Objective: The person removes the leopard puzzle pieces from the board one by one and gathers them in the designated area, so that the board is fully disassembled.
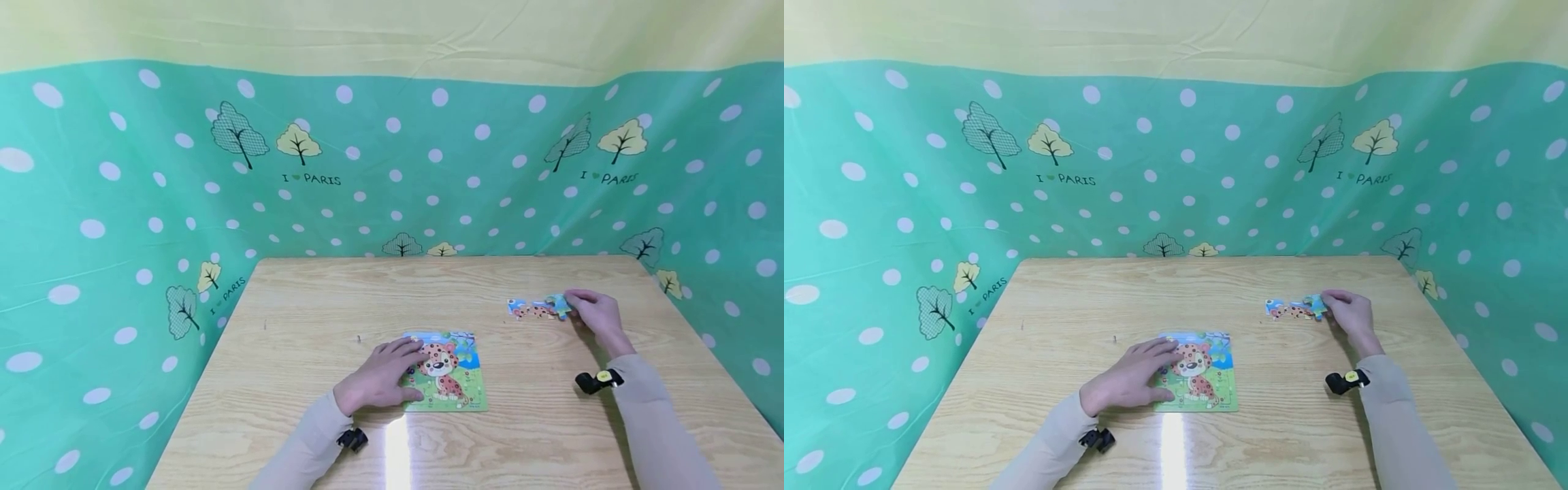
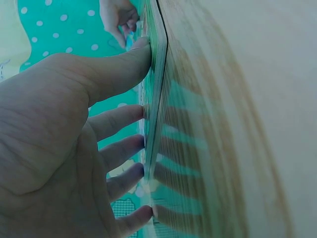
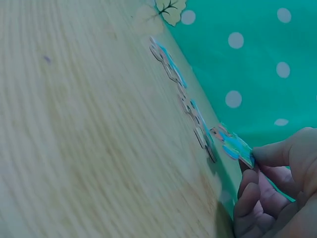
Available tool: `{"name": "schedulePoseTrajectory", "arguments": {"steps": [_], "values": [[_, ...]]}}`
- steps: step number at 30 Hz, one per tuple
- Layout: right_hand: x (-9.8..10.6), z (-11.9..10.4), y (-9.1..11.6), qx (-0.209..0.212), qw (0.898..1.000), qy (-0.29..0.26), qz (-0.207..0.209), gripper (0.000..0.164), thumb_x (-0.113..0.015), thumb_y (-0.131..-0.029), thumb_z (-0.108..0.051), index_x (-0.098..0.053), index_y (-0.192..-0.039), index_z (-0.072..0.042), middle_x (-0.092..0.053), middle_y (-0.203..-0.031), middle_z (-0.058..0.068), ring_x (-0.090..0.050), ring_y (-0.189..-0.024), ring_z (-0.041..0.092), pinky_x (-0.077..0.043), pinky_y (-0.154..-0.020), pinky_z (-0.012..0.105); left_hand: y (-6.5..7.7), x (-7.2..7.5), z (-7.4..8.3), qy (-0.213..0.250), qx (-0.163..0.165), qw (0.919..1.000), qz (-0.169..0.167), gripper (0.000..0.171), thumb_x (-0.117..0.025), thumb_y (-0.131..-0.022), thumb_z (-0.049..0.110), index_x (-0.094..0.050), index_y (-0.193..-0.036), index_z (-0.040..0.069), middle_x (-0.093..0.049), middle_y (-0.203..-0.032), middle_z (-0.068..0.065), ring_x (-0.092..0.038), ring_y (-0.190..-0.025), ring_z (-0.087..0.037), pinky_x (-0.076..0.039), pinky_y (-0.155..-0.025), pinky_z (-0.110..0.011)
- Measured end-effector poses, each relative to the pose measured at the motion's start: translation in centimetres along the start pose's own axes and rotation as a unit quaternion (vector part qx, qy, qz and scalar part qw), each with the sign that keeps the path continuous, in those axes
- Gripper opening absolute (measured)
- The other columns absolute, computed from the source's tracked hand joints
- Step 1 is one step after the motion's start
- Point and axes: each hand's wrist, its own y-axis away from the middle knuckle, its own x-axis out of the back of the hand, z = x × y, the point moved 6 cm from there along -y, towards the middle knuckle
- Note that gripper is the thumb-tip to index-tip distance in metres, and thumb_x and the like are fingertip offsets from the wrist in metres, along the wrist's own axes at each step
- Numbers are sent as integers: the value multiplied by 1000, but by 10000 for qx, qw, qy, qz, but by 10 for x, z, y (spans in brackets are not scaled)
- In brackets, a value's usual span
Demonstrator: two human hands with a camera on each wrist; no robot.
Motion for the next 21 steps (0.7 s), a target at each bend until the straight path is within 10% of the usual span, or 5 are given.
{"name": "schedulePoseTrajectory", "arguments": {"steps": [13, 21], "values": [[14, 8, -4, 25, 9993, 295, 243, 53, -56, -109, -34, -58, -148, 2, -64, -93, -6, -60, -72, 5, -56, -60, 24, 1, 1, 1, -14, 9, 10000, 0, 77, -75, -96, 50, -48, -161, 21, -34, -175, -4, -26, -164, -31, -24, -133, -59], [13, 11, -6, 180, 9957, 752, 519, 49, -55, -110, -32, -64, -142, 2, -70, -115, 17, -61, -69, 6, -55, -56, 23, 1, 1, 2, 42, 24, 10000, -6, 76, -75, -96, 50, -48, -161, 20, -34, -175, -4, -26, -164, -31, -26, -132, -60]]}}
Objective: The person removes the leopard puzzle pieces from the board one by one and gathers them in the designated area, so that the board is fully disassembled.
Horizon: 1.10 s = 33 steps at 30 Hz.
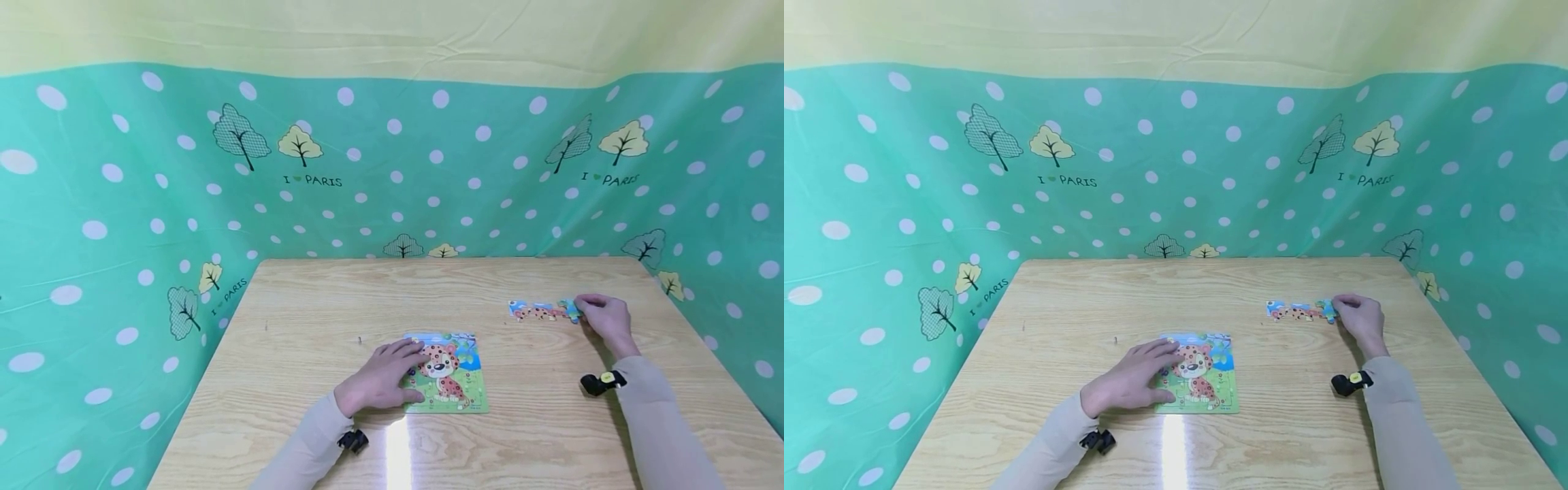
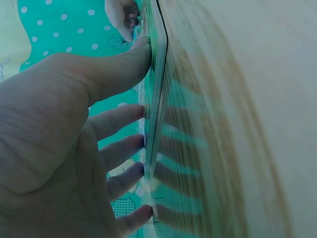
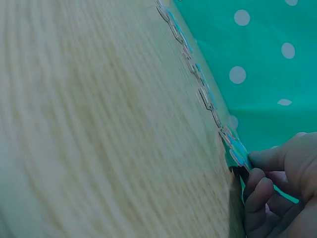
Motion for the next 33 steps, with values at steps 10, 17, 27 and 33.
{"name": "schedulePoseTrajectory", "arguments": {"steps": [10, 17, 27, 33], "values": [[1, -1, 2, 77, 9998, 110, 119, 46, -59, -108, -31, -67, -139, 2, -68, -132, 27, -61, -73, 6, -52, -55, 21, -1, -1, -1, -40, 7, 10000, -9, 76, -75, -96, 49, -48, -161, 22, -33, -175, -3, -26, -164, -30, -26, -132, -60], [-1, -4, 6, 170, 9996, 191, 155, 49, -54, -110, -36, -65, -143, 0, -63, -144, 27, -61, -109, 25, -47, -69, 17, -1, -1, -1, -26, -10, 10000, 12, 76, -75, -96, 49, -48, -161, 21, -34, -175, -4, -27, -164, -30, -26, -132, -60], [-23, -27, 26, 717, 9973, -30, -176, 50, -60, -108, -39, -67, -140, -1, -67, -140, 24, -63, -117, 26, -49, -80, 17, 0, 1, 0, -29, -7, 10000, 31, 76, -76, -96, 49, -49, -161, 21, -35, -175, -4, -27, -164, -31, -27, -131, -61], [-43, -43, 44, 1061, 9936, 23, -399, 46, -63, -108, -36, -69, -136, -1, -70, -136, 25, -65, -119, 32, -50, -83, 18, 1, 2, 2, -30, -32, 10000, 31, 75, -76, -96, 48, -49, -160, 20, -35, -174, -5, -28, -163, -31, -27, -131, -61]]}}
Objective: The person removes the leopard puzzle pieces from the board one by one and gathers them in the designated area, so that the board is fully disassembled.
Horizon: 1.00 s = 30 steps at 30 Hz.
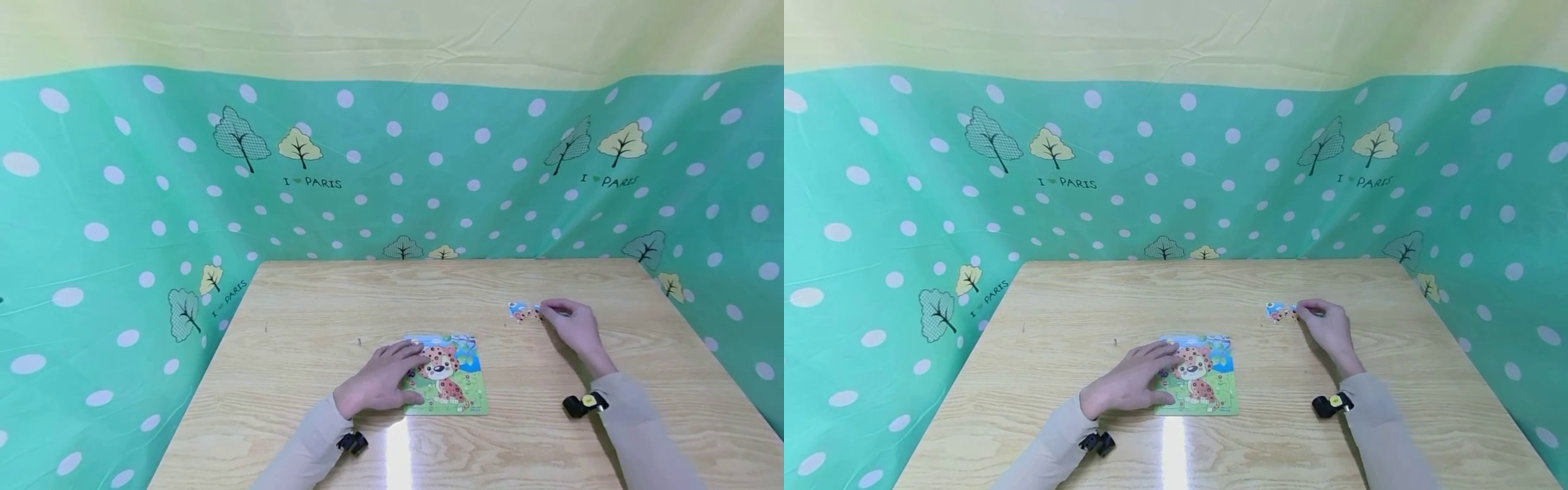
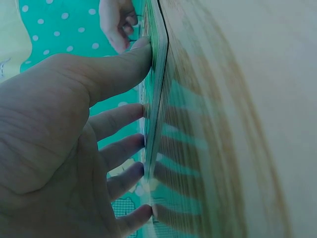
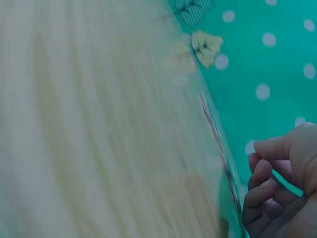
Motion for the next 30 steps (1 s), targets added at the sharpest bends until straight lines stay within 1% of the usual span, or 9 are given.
{"name": "schedulePoseTrajectory", "arguments": {"steps": [4, 8, 10, 13, 15, 17, 19, 22, 30], "values": [[-11, -14, 6, 361, 9993, 89, -14, 40, -65, -107, -32, -73, -130, 0, -74, -129, 24, -68, -106, 17, -48, -82, 13, 0, 0, 0, 18, 18, 10000, -1, 75, -76, -96, 48, -49, -161, 21, -35, -174, -5, -28, -163, -31, -27, -131, -61], [-20, -25, 11, 662, 9978, 58, -82, 36, -69, -105, -30, -76, -124, 0, -77, -122, 21, -63, -94, 1, -49, -76, 11, -1, 0, -1, 28, 30, 10000, -3, 75, -76, -96, 48, -49, -161, 21, -36, -174, -4, -28, -163, -31, -28, -131, -61], [-25, -29, 14, 742, 9971, 15, -162, 34, -70, -105, -29, -77, -122, 0, -77, -121, 21, -63, -95, 3, -50, -76, 12, -1, -1, -1, 40, 26, 10000, -8, 75, -76, -96, 48, -49, -161, 22, -35, -174, -4, -28, -163, -31, -28, -131, -61], [-32, -32, 19, 781, 9966, 52, -255, 31, -70, -105, -27, -77, -121, -1, -77, -122, 21, -68, -103, 16, -51, -82, 16, -1, -1, -1, 53, 9, 10000, -8, 75, -76, -96, 48, -48, -161, 22, -35, -174, -5, -28, -163, -31, -28, -131, -61], [-37, -34, 21, 827, 9960, 92, -318, 30, -69, -106, -25, -77, -122, -2, -76, -124, 21, -69, -109, 27, -52, -87, 21, -1, -2, -2, 55, -2, 10000, -6, 76, -76, -96, 48, -48, -161, 22, -35, -174, -4, -28, -163, -31, -27, -131, -62], [-42, -37, 24, 908, 9952, 135, -351, 28, -69, -105, -23, -77, -121, -2, -76, -124, 21, -70, -114, 33, -54, -92, 28, -1, -2, -3, 70, -10, 10000, -5, 76, -76, -96, 49, -48, -161, 22, -35, -175, -4, -27, -164, -31, -27, -131, -62], [-46, -41, 26, 993, 9942, 140, -383, 27, -69, -105, -22, -78, -121, -3, -77, -123, 20, -70, -116, 35, -54, -95, 35, -1, -2, -3, 83, -11, 10000, -7, 76, -76, -96, 49, -48, -161, 22, -35, -175, -4, -27, -164, -31, -27, -131, -62], [-50, -45, 30, 1057, 9937, 129, -357, 24, -70, -104, -20, -79, -119, -4, -78, -120, 19, -70, -114, 35, -55, -95, 39, -1, -2, -4, 112, -17, 9999, -4, 76, -76, -96, 49, -48, -161, 22, -34, -175, -4, -27, -164, -31, -26, -131, -62], [-63, -51, 40, 946, 9935, 88, -626, 23, -71, -103, -21, -78, -118, -5, -77, -120, 17, -70, -111, 31, -55, -95, 35, -1, -2, -2, 108, -34, 9999, 16, 76, -76, -96, 48, -48, -161, 20, -35, -174, -6, -28, -163, -32, -27, -131, -62]]}}
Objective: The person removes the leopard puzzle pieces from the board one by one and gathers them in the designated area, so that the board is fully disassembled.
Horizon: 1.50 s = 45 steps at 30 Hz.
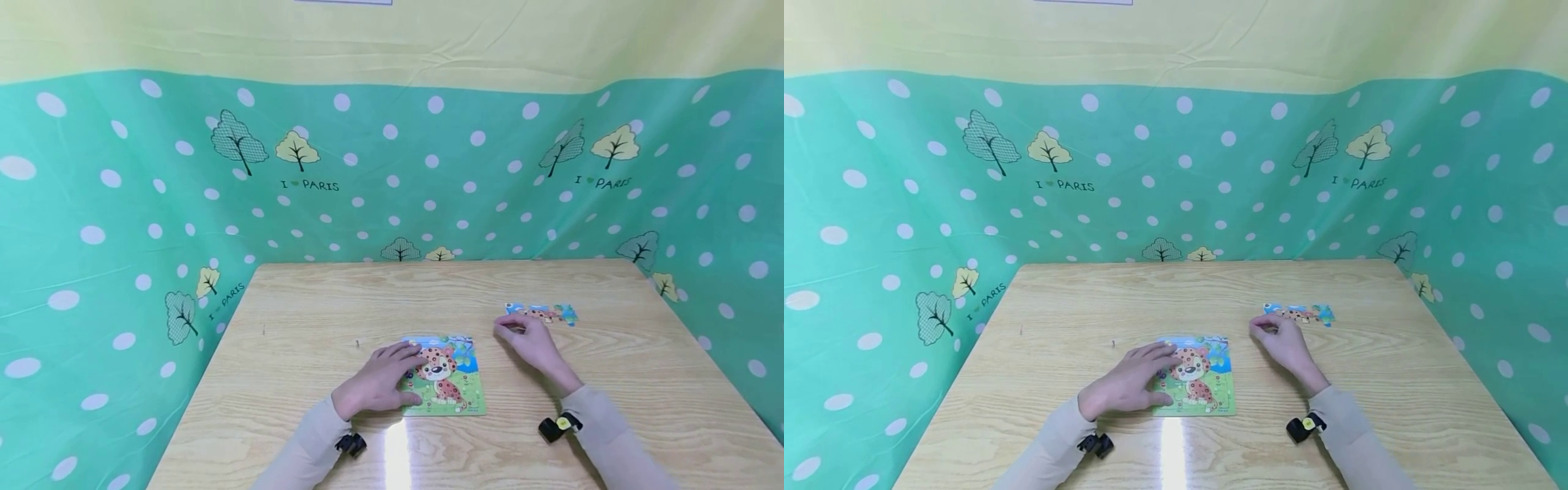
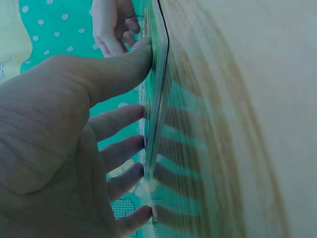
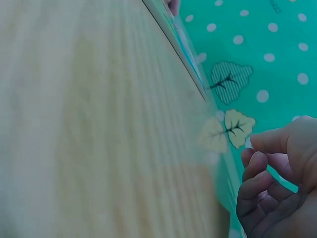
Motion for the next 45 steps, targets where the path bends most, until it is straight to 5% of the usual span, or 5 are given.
{"name": "schedulePoseTrajectory", "arguments": {"steps": [30, 45], "values": [[-68, -55, 22, 580, 9905, -472, -1151, 17, -78, -98, -21, -81, -110, -11, -75, -86, 0, -57, -64, 9, -46, -56, 20, -1, 0, 0, 44, 128, 9999, 33, 83, -78, -94, 49, -45, -162, 15, -38, -173, -5, -29, -163, -31, -27, -131, -60], [-95, -82, 30, 1156, 9763, -493, -1763, 16, -76, -99, -21, -81, -108, -9, -76, -89, -2, -60, -68, 6, -52, -62, 21, 0, 1, 1, -4, 142, 9999, 63, 88, -79, -93, 51, -43, -163, 11, -38, -173, -5, -30, -163, -30, -26, -132, -59]]}}
